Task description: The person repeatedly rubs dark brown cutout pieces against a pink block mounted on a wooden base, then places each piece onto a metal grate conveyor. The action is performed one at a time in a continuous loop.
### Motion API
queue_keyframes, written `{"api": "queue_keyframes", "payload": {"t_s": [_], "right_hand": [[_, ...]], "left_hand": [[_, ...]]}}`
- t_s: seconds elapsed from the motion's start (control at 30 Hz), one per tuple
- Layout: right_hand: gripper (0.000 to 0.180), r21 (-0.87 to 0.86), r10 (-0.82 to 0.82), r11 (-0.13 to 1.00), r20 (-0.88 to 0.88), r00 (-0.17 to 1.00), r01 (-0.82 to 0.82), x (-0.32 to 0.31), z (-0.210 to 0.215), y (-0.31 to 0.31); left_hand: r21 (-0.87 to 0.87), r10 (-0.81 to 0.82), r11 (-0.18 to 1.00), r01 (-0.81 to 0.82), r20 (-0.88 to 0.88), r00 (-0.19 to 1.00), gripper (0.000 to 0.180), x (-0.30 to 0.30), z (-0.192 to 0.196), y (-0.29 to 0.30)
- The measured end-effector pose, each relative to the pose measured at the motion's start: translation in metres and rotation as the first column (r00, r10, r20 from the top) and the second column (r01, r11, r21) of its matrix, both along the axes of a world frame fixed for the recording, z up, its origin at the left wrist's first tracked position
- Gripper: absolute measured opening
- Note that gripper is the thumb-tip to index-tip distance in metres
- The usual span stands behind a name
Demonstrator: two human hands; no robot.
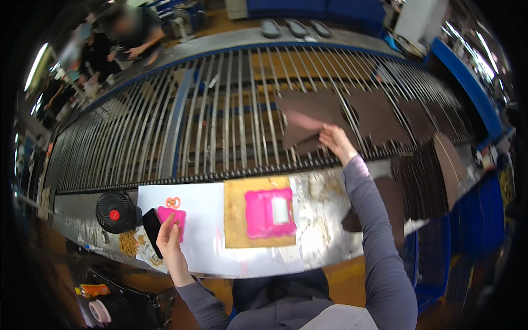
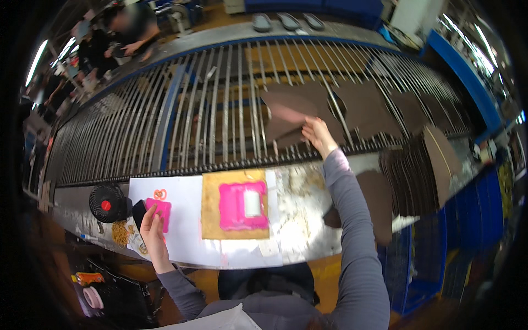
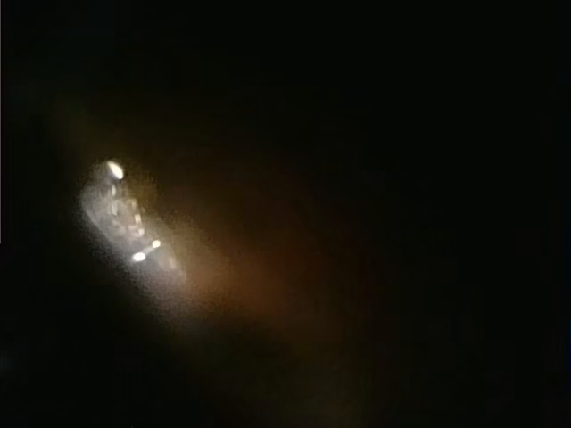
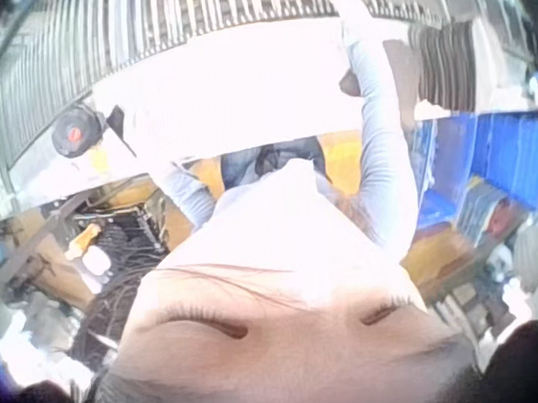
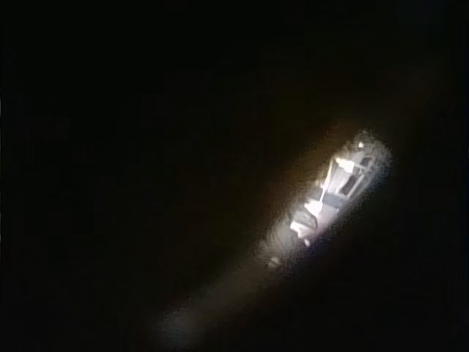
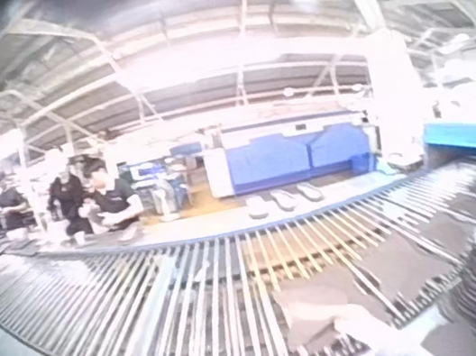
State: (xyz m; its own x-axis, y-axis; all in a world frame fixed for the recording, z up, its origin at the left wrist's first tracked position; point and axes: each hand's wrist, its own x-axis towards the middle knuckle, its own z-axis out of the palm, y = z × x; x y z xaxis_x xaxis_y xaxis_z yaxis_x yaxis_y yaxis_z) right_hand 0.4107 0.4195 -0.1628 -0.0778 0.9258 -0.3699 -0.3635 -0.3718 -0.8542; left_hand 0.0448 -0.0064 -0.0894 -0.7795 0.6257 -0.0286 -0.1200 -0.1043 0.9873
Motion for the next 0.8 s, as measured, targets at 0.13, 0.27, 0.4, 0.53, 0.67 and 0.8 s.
{"api": "queue_keyframes", "payload": {"t_s": [0.13,0.27,0.4,0.53,0.67,0.8], "right_hand": [[0.06,0.218,0.128,0.955,0.312,0.941,-0.202,0.07,0.074,-0.098],[0.05,0.319,-0.189,0.902,0.898,0.397,-0.292,0.183,0.061,-0.199],[0.051,0.107,-0.105,0.994,0.992,-0.07,0.031,0.252,0.03,-0.294],[0.05,0.064,-0.069,0.988,0.997,0.031,0.142,0.265,0.025,-0.317],[0.042,0.123,-0.098,0.984,0.979,-0.179,0.133,0.248,0.031,-0.314],[0.039,0.152,-0.132,0.985,0.97,-0.202,0.086,0.243,0.035,-0.311]], "left_hand": [[0.027,-0.082,0.996,0.083,-0.033,0.996,0.03,0.019,0.005,-0.012],[-0.033,-0.157,0.987,0.155,-0.087,0.984,0.03,0.019,0.0,-0.025],[-0.081,-0.179,0.982,0.17,-0.117,0.977,0.03,0.033,0.004,-0.016],[-0.086,-0.232,0.972,0.221,-0.161,0.959,0.028,0.054,0.014,-0.003],[-0.077,-0.317,0.948,0.308,-0.24,0.917,0.03,0.065,0.021,0.0],[-0.063,-0.321,0.947,0.316,-0.253,0.913,0.028,0.07,0.032,-0.011]]}}
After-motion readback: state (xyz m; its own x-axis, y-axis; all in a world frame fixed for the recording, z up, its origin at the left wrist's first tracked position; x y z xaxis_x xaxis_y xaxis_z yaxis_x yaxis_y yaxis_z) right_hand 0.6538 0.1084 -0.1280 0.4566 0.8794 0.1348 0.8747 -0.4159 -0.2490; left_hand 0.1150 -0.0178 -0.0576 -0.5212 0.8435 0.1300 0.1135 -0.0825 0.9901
